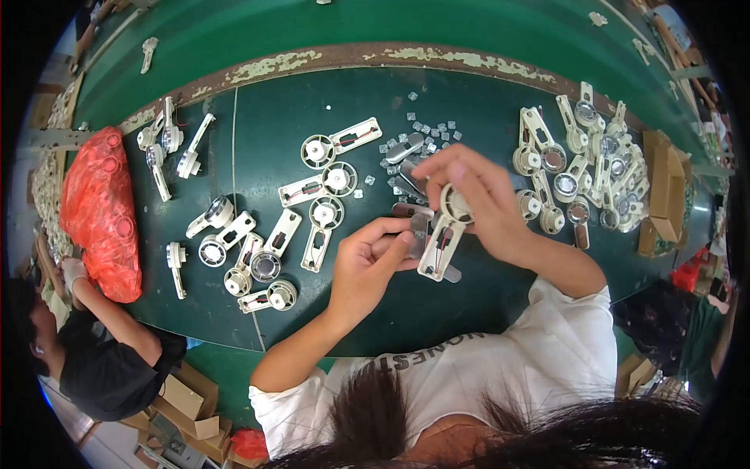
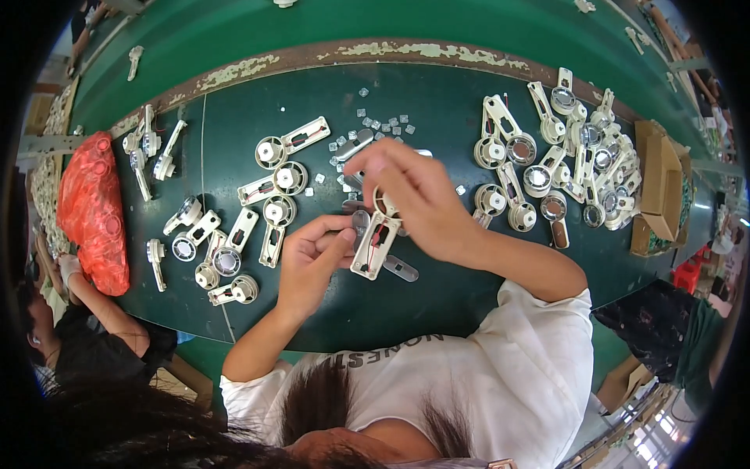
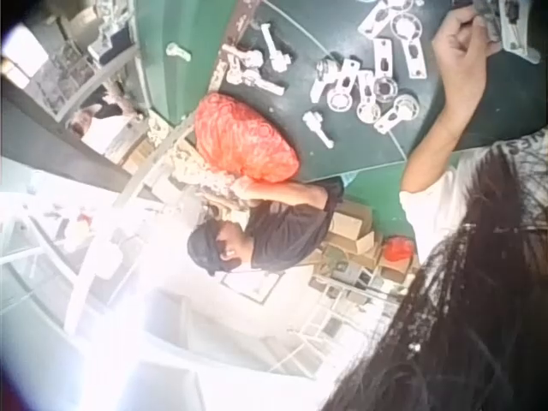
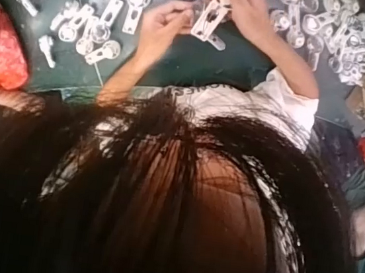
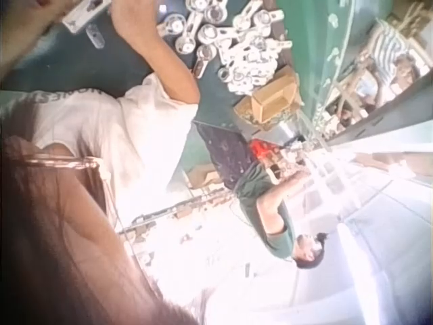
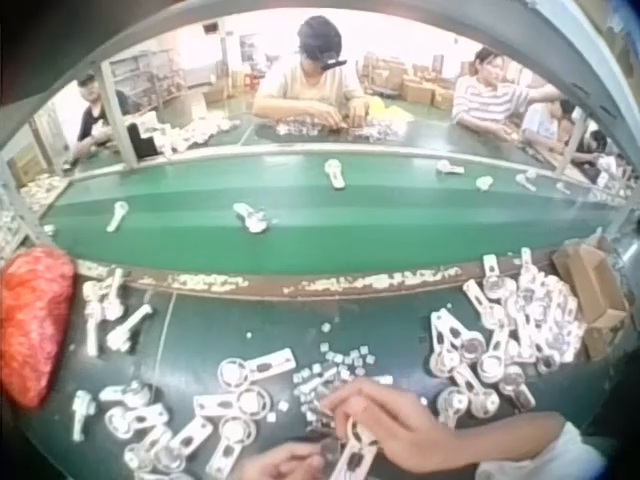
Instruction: The person assembles small mechanical components by hand, inserting metal plates into plastic housings on a factory assembly line.
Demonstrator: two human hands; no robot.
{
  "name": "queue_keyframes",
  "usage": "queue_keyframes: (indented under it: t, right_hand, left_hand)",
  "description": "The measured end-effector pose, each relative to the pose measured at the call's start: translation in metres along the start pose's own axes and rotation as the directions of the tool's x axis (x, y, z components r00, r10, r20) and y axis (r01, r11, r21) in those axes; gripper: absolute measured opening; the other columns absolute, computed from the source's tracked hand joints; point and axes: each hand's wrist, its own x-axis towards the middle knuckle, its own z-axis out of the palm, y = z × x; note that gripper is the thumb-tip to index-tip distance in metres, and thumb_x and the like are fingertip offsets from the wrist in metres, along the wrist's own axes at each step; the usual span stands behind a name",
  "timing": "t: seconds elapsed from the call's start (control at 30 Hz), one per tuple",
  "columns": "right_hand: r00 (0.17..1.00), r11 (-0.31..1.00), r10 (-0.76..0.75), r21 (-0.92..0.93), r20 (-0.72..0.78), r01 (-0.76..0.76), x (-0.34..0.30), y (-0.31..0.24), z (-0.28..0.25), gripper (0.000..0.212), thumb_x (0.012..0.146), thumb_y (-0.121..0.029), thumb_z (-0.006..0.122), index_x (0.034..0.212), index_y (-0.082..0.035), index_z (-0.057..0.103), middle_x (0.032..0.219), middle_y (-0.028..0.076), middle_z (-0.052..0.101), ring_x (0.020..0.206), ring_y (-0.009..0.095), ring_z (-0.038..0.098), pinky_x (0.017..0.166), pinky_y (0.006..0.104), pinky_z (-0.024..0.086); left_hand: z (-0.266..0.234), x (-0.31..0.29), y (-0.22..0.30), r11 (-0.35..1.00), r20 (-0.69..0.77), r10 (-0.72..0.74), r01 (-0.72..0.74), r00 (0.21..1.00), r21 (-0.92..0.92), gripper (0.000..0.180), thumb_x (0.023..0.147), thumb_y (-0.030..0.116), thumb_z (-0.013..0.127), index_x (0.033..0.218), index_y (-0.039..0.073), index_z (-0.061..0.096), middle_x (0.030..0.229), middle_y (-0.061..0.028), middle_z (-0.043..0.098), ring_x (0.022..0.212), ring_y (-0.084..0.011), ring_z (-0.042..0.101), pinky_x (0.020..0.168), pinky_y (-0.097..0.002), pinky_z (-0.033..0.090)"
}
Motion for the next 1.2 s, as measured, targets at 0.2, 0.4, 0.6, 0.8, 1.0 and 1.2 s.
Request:
queue_keyframes:
  t: [0.2,0.4,0.6,0.8,1.0,1.2]
  right_hand:
    - [0.924,0.88,-0.331,-0.292,0.191,0.376,0.008,0.009,-0.006,0.019,0.074,-0.002,0.071,0.089,-0.004,0.06,0.092,0.009,0.06,0.083,0.016,0.058,0.073,0.0274,0.046]
    - [0.957,0.905,-0.246,-0.317,0.153,0.284,0.005,0.011,0.0,0.017,0.072,-0.004,0.074,0.085,-0.004,0.064,0.084,0.006,0.063,0.078,0.015,0.062,0.069,0.0268,0.048]
    - [0.846,0.731,-0.515,-0.443,0.142,0.519,0.006,0.026,0.004,0.02,0.073,-0.002,0.072,0.09,-0.002,0.062,0.083,0.008,0.065,0.069,0.016,0.063,0.061,0.0256,0.048]
    - [0.867,0.743,-0.467,-0.455,0.174,0.491,0.011,0.028,0.002,0.016,0.077,-0.002,0.067,0.093,-0.001,0.063,0.083,0.009,0.064,0.072,0.019,0.062,0.062,0.0271,0.047]
    - [0.784,0.583,-0.576,-0.555,0.232,0.593,0.014,0.035,0.004,0.013,0.074,-0.004,0.065,0.084,-0.005,0.056,0.078,0.007,0.053,0.068,0.024,0.053,0.057,0.0333,0.044]
    - [0.797,0.622,-0.56,-0.52,0.228,0.586,0.016,0.036,0.002,0.012,0.076,-0.003,0.063,0.082,-0.003,0.053,0.077,0.008,0.049,0.068,0.025,0.05,0.059,0.0349,0.042]
  left_hand:
    - [0.003,-0.003,0.005,1.0,0.018,-0.01,0.01,1.0,-0.028,0.022,0.094,0.008,0.05,0.111,-0.005,0.055,0.092,-0.0093,0.066,0.085,-0.0109,0.063,0.076,-0.0266,0.055]
    - [0.0,-0.002,0.001,0.997,0.046,-0.048,0.05,0.998,-0.058,0.023,0.094,0.007,0.05,0.113,-0.004,0.055,0.092,-0.0084,0.066,0.086,-0.0104,0.063,0.075,-0.0256,0.055]
    - [0.001,-0.002,-0.002,0.991,0.1,-0.114,0.12,0.988,-0.057,0.022,0.094,0.008,0.05,0.112,-0.003,0.056,0.093,-0.0074,0.066,0.086,-0.0104,0.063,0.075,-0.026,0.055]
    - [0.0,-0.002,-0.004,0.996,0.118,-0.055,0.062,0.991,-0.056,0.025,0.094,0.009,0.045,0.112,-0.006,0.054,0.1,-0.0167,0.064,0.09,-0.0253,0.066,0.075,-0.0303,0.056]
    - [-0.001,-0.002,-0.004,0.996,0.116,-0.066,0.071,0.991,-0.044,0.025,0.094,0.008,0.046,0.111,-0.006,0.055,0.1,-0.0167,0.064,0.09,-0.0253,0.066,0.075,-0.0309,0.056]
    - [-0.001,-0.002,-0.001,0.995,0.155,-0.054,0.066,0.986,-0.072,0.025,0.091,0.008,0.05,0.112,-0.005,0.054,0.101,-0.0169,0.064,0.092,-0.0245,0.066,0.078,-0.0326,0.054]
